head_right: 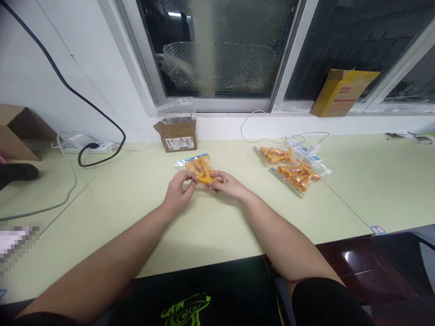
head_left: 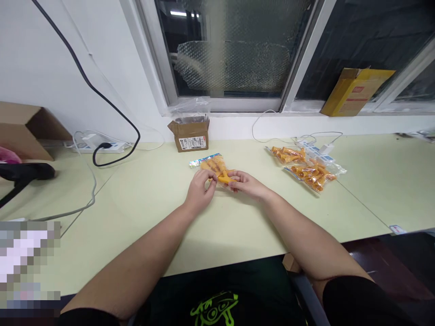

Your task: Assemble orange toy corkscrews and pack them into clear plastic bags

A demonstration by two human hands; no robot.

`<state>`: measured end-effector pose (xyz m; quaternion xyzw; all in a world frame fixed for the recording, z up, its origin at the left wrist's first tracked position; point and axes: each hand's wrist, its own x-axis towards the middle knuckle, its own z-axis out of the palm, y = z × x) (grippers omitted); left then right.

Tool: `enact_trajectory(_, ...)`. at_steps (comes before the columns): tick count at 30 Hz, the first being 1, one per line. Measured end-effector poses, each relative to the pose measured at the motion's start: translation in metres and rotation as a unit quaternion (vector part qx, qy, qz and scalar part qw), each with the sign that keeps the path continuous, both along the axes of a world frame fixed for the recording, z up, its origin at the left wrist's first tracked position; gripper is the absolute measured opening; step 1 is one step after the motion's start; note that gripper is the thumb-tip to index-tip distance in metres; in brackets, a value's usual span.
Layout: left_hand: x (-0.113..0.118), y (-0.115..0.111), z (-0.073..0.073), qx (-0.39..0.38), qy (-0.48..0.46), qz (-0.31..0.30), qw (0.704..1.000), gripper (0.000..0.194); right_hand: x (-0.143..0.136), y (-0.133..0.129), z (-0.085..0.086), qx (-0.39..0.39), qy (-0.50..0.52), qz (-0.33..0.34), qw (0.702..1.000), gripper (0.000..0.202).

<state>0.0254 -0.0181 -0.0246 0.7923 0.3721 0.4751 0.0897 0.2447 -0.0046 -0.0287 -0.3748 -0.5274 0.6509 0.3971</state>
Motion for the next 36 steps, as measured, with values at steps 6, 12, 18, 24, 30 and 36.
enact_trajectory(6,0.001,-0.002,0.002,0.024,0.082,-0.045,0.995,0.011,-0.006,-0.002,0.003,-0.111,0.121,-0.021,0.986,0.029)
enact_trajectory(12,0.006,-0.002,-0.001,0.021,0.119,-0.065,0.991,0.015,-0.025,-0.007,0.000,-0.155,0.118,-0.098,0.976,0.030)
enact_trajectory(18,0.006,-0.002,-0.003,0.008,0.118,-0.056,0.991,0.014,-0.022,-0.010,0.001,-0.116,0.122,0.000,0.986,0.029)
enact_trajectory(24,0.008,0.000,-0.004,0.008,0.133,-0.089,0.987,0.013,-0.022,-0.005,-0.002,-0.109,0.112,-0.061,0.986,0.013)
enact_trajectory(30,0.011,-0.001,-0.004,0.016,0.161,-0.085,0.983,0.016,-0.033,-0.002,-0.007,-0.063,0.097,-0.138,0.984,0.006)
enact_trajectory(36,0.013,-0.004,-0.002,0.024,0.168,-0.083,0.982,0.016,-0.031,0.003,-0.008,-0.062,0.079,-0.123,0.987,0.009)
